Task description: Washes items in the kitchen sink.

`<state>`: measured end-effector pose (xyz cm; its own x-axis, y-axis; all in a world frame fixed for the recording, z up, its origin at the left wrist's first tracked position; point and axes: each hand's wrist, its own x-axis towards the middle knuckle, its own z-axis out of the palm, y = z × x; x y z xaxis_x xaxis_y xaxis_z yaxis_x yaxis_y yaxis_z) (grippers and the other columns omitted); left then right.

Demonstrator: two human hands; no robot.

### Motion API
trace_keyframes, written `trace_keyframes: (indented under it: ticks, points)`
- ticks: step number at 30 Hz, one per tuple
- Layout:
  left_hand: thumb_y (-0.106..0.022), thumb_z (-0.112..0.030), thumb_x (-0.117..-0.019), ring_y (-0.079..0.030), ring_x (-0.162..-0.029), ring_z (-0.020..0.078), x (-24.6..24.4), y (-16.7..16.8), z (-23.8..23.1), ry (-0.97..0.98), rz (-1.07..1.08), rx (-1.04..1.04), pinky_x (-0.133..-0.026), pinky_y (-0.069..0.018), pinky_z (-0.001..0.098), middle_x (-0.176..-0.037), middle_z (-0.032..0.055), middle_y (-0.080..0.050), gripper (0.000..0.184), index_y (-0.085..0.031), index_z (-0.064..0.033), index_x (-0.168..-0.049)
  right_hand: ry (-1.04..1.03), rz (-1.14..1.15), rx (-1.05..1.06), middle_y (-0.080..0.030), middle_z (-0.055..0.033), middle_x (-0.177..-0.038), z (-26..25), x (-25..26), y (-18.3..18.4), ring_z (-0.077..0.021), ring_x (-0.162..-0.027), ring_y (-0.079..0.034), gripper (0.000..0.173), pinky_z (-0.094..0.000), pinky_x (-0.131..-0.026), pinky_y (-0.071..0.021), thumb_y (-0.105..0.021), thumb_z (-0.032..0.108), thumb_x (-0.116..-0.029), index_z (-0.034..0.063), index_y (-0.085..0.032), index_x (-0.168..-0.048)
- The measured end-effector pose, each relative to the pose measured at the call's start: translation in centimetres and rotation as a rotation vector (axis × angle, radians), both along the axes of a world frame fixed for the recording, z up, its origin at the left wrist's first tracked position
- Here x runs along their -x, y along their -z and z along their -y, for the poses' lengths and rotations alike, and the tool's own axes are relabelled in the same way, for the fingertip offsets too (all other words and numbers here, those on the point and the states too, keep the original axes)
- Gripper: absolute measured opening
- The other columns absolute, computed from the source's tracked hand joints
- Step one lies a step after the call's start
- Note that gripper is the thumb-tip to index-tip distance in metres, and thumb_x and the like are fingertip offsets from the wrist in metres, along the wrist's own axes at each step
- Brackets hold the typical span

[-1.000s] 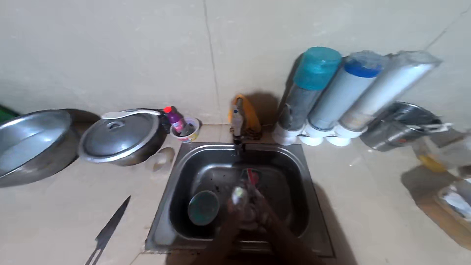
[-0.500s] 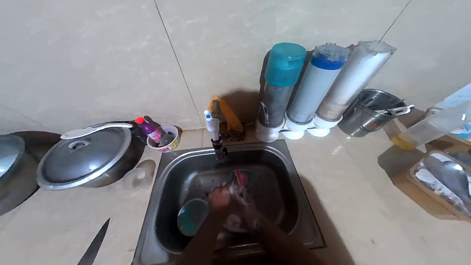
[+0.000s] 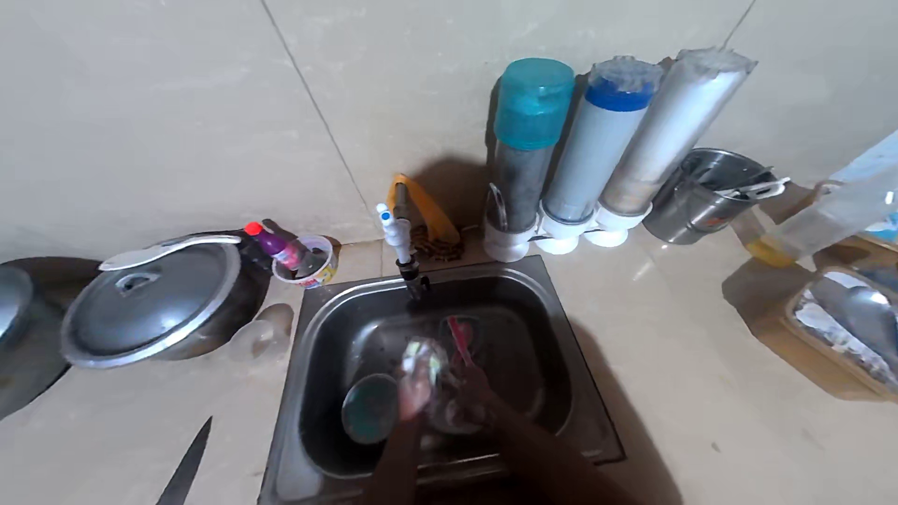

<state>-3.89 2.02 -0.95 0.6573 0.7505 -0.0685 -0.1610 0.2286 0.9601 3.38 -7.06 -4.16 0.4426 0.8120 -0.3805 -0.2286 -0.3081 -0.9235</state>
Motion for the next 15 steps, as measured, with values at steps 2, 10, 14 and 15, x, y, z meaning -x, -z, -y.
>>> trace_keyframes:
  ticks: [2,10,14,15]
  points:
    - [-0.031,-0.011,-0.1075,-0.056,-0.057,-0.0007,-0.6,-0.2,0.2,-0.040,-0.050,-0.056,-0.057,-0.0518,0.0180,-0.066,-0.0089,-0.058,0.030,-0.058,-0.0038,-0.097,-0.088,-0.079,-0.006,-0.062,-0.0150,-0.118,0.2,0.4,0.7,-0.0117,-0.099,-0.061,0.037,-0.0290,-0.089,-0.0528,-0.047,0.012,-0.1072,-0.0064,-0.047,-0.139]
    - [-0.057,-0.037,-0.1040,-0.046,-0.139,0.0477,6.0,2.0,-7.1,0.120,-1.185,-0.650,-0.114,-0.0361,0.0609,-0.148,0.0349,-0.046,0.069,-0.038,0.0079,-0.152,-0.069,0.122,0.162,-0.055,-0.0285,-0.140,-1.0,-0.7,1.5,-0.0320,-0.128,-0.056,0.044,-0.0424,-0.111,-0.0432,-0.054,0.011,-0.1051,-0.0097,-0.047,-0.143]
    - [-0.073,-0.065,-0.0836,-0.020,-0.152,0.0506,7.8,3.9,-9.0,0.307,-1.482,-0.696,-0.116,-0.0256,0.0699,-0.167,0.0296,-0.016,0.105,-0.028,-0.0107,-0.161,0.039,0.097,0.267,-0.052,-0.0294,-0.144,-1.3,-0.5,0.3,-0.0363,-0.134,-0.052,0.044,-0.0469,-0.114,-0.0393,-0.051,0.011,-0.1062,-0.0083,-0.046,-0.145]
    - [-0.076,-0.065,-0.0815,-0.017,-0.153,0.0510,7.6,4.4,-9.0,0.371,-1.503,-0.679,-0.115,-0.0264,0.0712,-0.168,0.0283,-0.009,0.112,-0.021,-0.0140,-0.164,0.068,0.079,0.241,-0.053,-0.0287,-0.143,-1.4,-0.6,1.0,-0.0352,-0.132,-0.053,0.043,-0.0459,-0.112,-0.0412,-0.051,0.009,-0.1059,-0.0080,-0.046,-0.145]
